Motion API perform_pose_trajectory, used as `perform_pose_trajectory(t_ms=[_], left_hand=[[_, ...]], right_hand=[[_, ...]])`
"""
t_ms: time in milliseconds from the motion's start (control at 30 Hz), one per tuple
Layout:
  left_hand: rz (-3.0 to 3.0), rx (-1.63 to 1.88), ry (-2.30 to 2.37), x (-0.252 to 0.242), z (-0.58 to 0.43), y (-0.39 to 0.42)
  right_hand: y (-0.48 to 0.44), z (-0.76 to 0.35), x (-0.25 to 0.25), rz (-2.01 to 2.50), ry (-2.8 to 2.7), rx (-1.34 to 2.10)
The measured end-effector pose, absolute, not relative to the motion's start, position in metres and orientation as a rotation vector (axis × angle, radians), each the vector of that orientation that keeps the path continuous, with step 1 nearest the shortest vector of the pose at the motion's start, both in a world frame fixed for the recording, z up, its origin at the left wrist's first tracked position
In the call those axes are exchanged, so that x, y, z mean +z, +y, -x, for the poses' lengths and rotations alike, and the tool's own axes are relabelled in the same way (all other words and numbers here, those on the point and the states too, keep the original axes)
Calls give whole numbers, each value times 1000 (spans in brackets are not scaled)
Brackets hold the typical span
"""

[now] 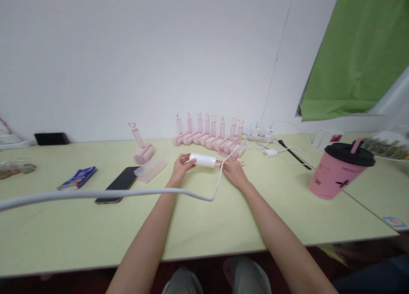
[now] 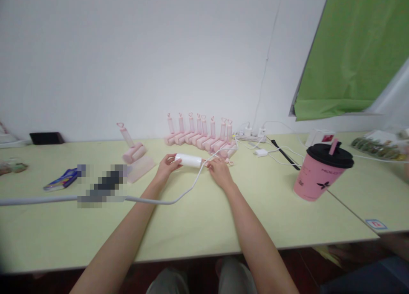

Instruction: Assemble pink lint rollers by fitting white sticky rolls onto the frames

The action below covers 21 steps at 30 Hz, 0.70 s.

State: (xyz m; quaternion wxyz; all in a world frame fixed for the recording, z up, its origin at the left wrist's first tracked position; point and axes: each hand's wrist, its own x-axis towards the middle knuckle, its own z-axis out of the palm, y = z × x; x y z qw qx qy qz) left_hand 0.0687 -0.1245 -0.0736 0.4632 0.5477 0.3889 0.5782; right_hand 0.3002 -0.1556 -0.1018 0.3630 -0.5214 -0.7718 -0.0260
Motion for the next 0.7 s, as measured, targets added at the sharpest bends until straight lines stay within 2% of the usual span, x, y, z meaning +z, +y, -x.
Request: perform_pose_trajectory(t_ms=[267, 567, 700], left_hand=[[-1382, 1476, 912, -69, -74, -128], [-1450, 1412, 932, -67, -102, -145], [-1730, 1473, 1030, -66, -94, -140]], right_hand=[[-163, -289, -96, 1136, -1892, 226], [-166, -280, -84, 977, -1882, 163], [-158, -284, -87, 993, -1796, 211]])
